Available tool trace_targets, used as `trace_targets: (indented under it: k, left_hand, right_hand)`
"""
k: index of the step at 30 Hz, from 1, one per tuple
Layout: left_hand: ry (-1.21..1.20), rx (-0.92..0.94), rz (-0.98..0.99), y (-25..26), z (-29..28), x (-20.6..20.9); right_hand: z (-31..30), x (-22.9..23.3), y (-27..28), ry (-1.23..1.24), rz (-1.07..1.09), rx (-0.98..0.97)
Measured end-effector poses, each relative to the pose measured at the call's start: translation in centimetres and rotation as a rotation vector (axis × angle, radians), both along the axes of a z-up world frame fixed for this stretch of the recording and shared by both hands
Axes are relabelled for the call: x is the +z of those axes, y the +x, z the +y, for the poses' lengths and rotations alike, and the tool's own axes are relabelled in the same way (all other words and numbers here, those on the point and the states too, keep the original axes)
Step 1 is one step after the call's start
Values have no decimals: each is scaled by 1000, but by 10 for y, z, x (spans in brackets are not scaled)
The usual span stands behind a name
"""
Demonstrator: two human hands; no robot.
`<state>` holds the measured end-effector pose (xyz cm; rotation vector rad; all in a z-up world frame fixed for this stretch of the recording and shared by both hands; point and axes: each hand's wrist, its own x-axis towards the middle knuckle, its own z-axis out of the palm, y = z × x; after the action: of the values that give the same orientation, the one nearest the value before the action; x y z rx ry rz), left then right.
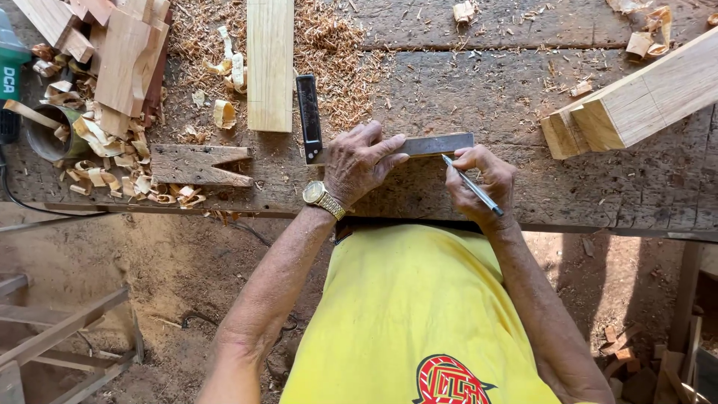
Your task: The person uses a try square and a pen to mark lines on several rectangular wooden blocks. They repeatedly position the square on the wood, draw straight lines, and rotate the blocks to mark different sides.
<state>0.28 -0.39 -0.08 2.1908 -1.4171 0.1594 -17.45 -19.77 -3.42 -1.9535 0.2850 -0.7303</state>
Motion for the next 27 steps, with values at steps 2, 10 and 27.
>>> trace_targets:
  k: [2,10,27]
  left_hand:
    - [-1,0,12,0,1,2]
    - [-18,-9,64,-1,2,9]
    - [-53,-13,94,-2,1,13]
  right_hand:
    - [2,11,1,-6,16,5]
    - [3,21,0,-58,76,-1]
    - [4,21,2,-49,62,-15]
